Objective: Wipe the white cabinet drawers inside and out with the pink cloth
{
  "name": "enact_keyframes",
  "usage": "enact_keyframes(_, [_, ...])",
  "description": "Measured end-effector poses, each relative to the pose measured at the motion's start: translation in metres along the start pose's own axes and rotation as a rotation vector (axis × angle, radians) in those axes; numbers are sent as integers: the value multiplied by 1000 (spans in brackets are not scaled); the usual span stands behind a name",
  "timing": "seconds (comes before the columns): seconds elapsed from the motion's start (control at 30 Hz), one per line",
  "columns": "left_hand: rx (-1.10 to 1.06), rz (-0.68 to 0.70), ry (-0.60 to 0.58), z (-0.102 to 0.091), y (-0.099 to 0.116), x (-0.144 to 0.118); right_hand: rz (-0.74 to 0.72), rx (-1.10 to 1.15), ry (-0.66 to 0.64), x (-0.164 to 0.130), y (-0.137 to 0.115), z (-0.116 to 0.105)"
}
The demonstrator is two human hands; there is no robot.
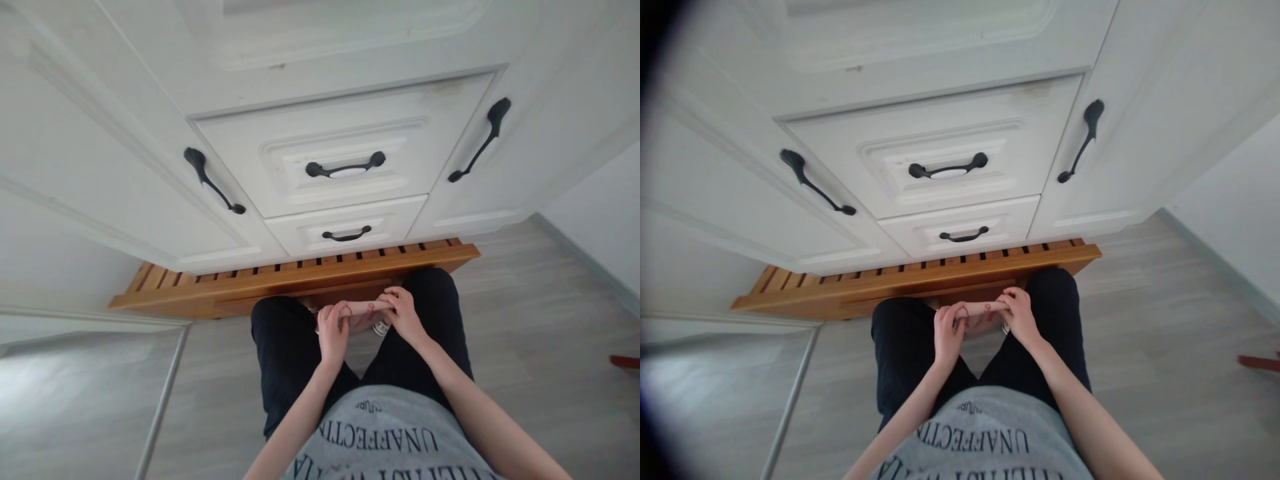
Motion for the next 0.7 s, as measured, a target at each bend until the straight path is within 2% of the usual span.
enact_keyframes(0.07, [38, 9, 8, -9, 3, 6, -123, -47, -39, 1, -20, -13])
enact_keyframes(0.13, [18, 32, -7, -20, 6, 12, -138, 11, -226, 4, -39, -26])
enact_keyframes(0.2, [-204, -21, -108, -31, 10, 19, -56, 118, -406, 7, -54, -37])
enact_keyframes(0.27, [-515, -155, -247, -40, 14, 24, 43, 242, -480, 9, -63, -45])
enact_keyframes(0.33, [-724, -286, -311, -44, 21, 29, 117, 382, -458, 12, -69, -46])
enact_keyframes(0.47, [-935, -396, -262, -37, 36, 31, 323, 700, -341, 17, -71, -33])
enact_keyframes(0.6, [-1353, -730, -430, -17, 40, 19, 475, 821, -284, 19, -69, -22])
enact_keyframes(0.63, [-1380, -790, -453, -14, 39, 15, 508, 836, -277, 20, -66, -21])
enact_keyframes(0.7, [-1306, -816, -453, -15, 37, 10, 567, 879, -283, 19, -59, -22])
Point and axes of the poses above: each hand's wrist, its own x-axis towards the middle knuckle, its own z-axis out of the palm, y = z × x, the point moved 2 cm from there along x, towards the middle knuckle, and after that the axes turned 7 degrees about z, right-handed, at the moved point
